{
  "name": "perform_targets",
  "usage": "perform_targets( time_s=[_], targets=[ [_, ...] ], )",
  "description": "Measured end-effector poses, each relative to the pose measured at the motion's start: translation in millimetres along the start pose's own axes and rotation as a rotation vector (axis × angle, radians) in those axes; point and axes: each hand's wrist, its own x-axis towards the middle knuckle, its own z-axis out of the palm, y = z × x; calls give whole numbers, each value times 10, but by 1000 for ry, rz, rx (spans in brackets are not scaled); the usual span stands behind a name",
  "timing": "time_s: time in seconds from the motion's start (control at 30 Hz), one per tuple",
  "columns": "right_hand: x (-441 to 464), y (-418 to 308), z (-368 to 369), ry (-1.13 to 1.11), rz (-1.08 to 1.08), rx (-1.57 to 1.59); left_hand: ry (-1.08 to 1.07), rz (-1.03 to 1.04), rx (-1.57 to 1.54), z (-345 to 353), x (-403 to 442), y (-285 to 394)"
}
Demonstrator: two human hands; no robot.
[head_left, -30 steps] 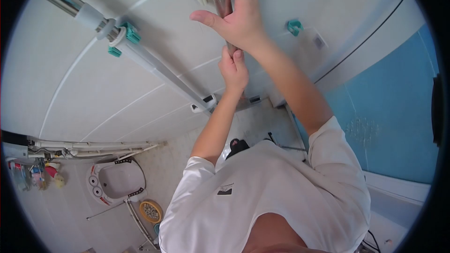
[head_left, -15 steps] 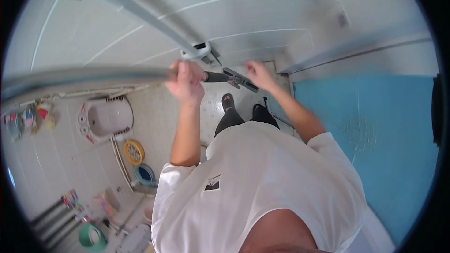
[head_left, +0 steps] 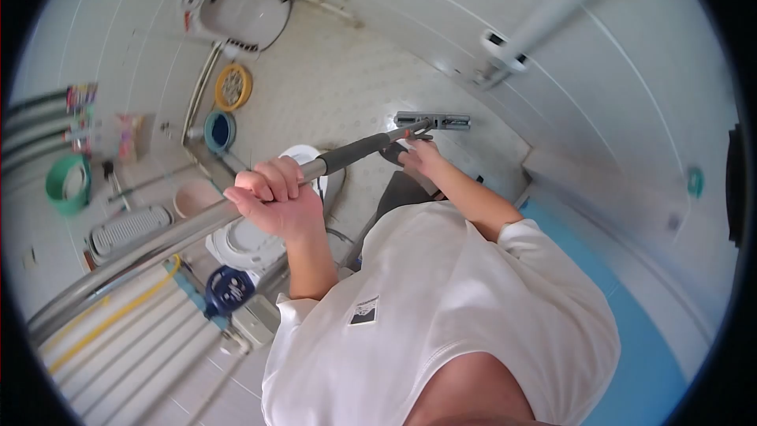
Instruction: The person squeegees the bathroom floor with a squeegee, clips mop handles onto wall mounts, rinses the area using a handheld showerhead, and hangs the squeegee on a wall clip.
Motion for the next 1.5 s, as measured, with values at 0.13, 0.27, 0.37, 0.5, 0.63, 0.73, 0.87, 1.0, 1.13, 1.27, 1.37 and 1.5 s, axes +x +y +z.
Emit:
perform_targets(
  time_s=[0.13, 0.27, 0.37, 0.5, 0.63, 0.73, 0.87, 1.0, 1.13, 1.27, 1.37, 1.5],
  targets=[
    [342, -148, 787, -53, -91, 39, 146, 118, 30, -566, 334, -13],
    [1017, -188, 1526, -191, -67, -126, 208, 212, 50, -1171, 698, -50],
    [1428, -289, 2148, -306, -108, -226, 430, 266, 221, -1536, 870, -35],
    [1468, -426, 3230, -444, -52, -105, 718, 256, 548, -2183, 888, 269],
    [1605, -477, 4241, -469, -30, -328, 1026, 245, 616, -2433, 843, 443],
    [1740, -440, 4917, -456, -169, -655, 1338, 197, 657, -2477, 852, 281],
    [1867, -216, 5786, -616, -185, -879, 1536, -161, 533, -2461, 918, -103],
    [1729, 149, 6892, -815, -129, -1067, 1289, -520, 584, -2478, 1487, -237],
    [1678, 671, 7739, -947, -101, -1225, 988, -652, 1738, -2898, 2032, 238],
    [1486, 1230, 8335, -1033, -103, -1422, 1016, -1119, 1850, -3291, 1906, 111],
    [1515, 1690, 8551, -1092, -104, -1501, 1061, -1441, 1143, -3584, 1772, 136],
    [1589, 2321, 8974, -1127, -65, -1383, 1171, -1195, -10, -3776, 1178, -538]
  ],
)
